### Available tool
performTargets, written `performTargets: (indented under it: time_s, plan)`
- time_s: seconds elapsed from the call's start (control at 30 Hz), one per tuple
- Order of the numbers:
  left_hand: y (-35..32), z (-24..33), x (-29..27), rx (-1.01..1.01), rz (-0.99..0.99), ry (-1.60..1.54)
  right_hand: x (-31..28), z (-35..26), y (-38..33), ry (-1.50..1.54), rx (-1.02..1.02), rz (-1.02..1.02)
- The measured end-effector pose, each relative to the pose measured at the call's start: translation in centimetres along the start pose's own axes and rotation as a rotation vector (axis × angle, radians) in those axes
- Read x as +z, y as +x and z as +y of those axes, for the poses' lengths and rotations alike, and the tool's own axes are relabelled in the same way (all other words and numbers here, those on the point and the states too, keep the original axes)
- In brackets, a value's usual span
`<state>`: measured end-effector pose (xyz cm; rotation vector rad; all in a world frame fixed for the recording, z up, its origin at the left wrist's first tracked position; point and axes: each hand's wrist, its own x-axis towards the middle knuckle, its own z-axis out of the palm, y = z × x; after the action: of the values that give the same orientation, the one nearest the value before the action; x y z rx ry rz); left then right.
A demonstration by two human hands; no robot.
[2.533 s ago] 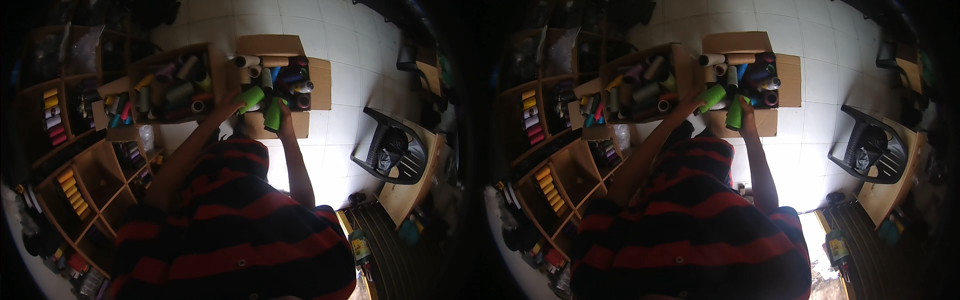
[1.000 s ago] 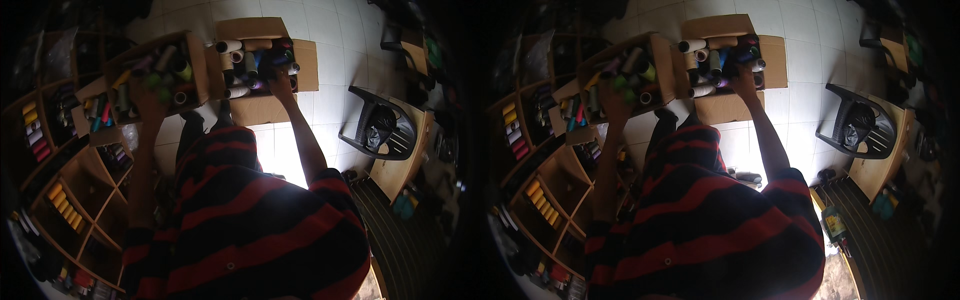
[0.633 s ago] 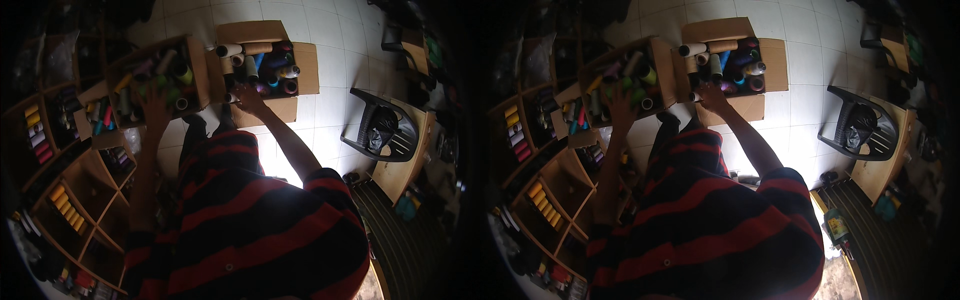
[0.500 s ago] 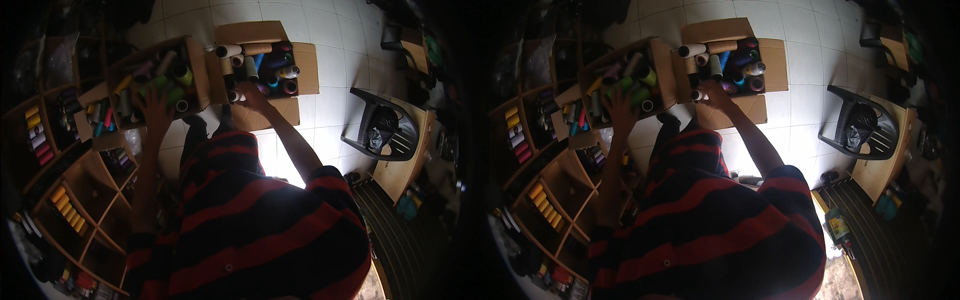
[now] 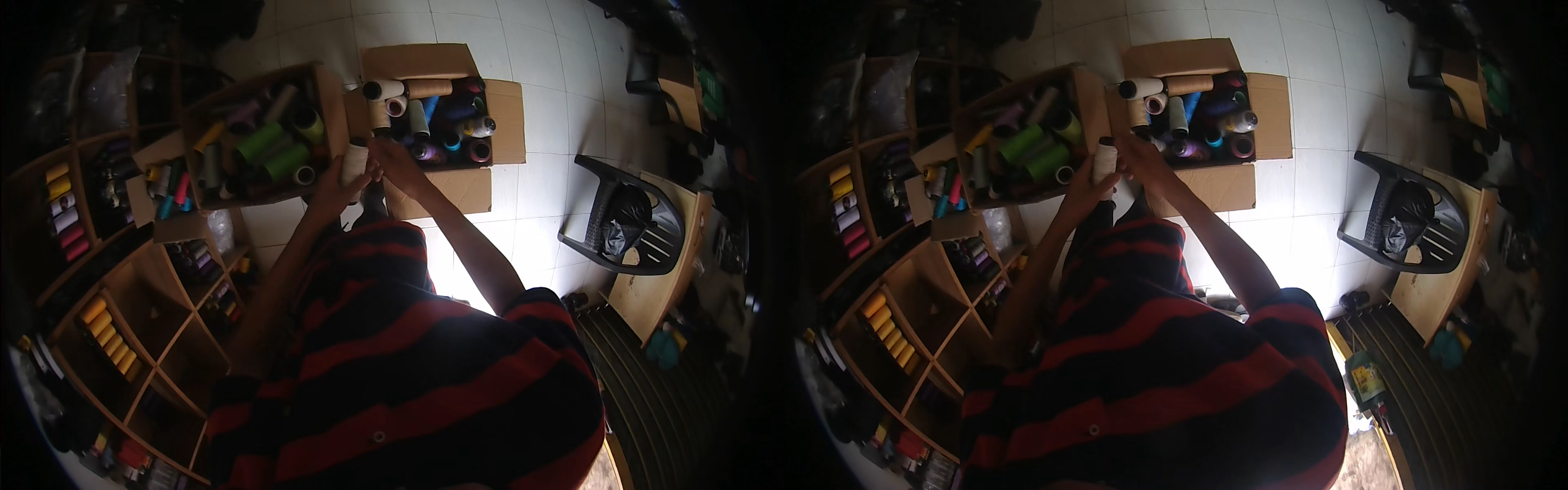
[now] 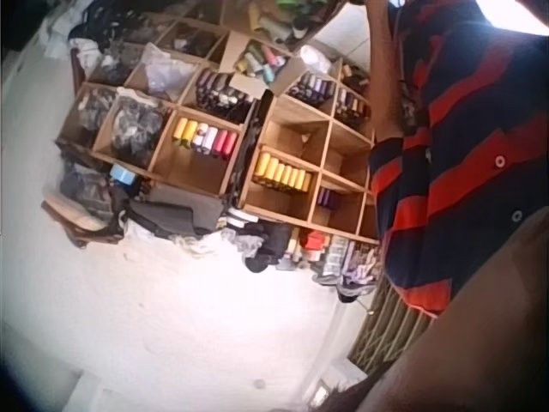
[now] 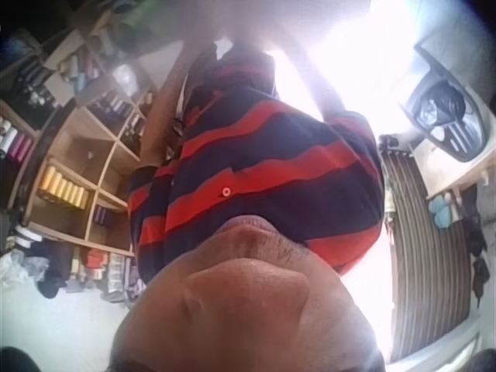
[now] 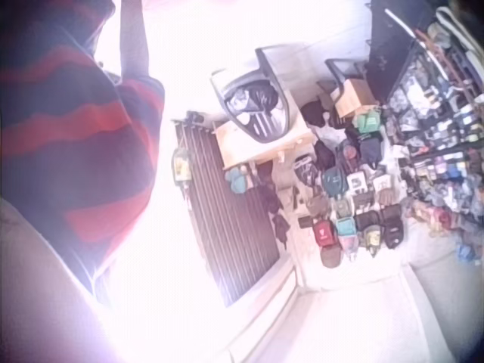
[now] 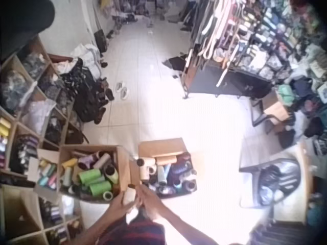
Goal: The person sorts and organizes various colored thread spools by selecting them from cardboard boxes and placing them onto wooden shelves.
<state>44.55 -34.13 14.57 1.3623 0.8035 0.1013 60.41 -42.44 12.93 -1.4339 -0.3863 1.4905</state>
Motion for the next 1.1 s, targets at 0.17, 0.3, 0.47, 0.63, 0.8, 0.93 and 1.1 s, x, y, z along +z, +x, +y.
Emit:
performTargets:
  time_s: [0.17, 0.3, 0.47, 0.63, 0.8, 0.93, 1.1]
  plan:
    - [-2.4, -0.1, -2.7, -0.190, 0.041, 0.026, -2.1, -0.5, 7.0, -0.761, -0.601, 0.617]
    - [-4.8, -0.1, -4.5, -0.218, 0.119, -0.049, -4.3, -1.3, 10.4, -1.098, -0.613, 0.627]
    - [-7.2, 1.0, -5.6, -0.230, 0.272, -0.120, -6.0, -2.6, 10.6, -0.701, -0.542, 0.534]
    - [-9.0, 0.5, -6.8, -0.176, 0.350, -0.256, -6.5, -3.5, 7.2, 0.255, -0.298, 0.433]
    - [-10.2, 0.6, -7.3, -0.165, 0.395, -0.284, -5.6, -3.7, 3.1, 0.501, -0.094, 0.038]
    - [-11.8, 0.5, -8.0, -0.098, 0.420, -0.357, -0.5, -5.5, -0.9, 0.145, -0.093, -0.030]
    - [-15.1, 0.1, -9.4, -0.043, 0.455, -0.507, 5.5, -5.0, -3.6, -0.423, -0.188, -0.057]
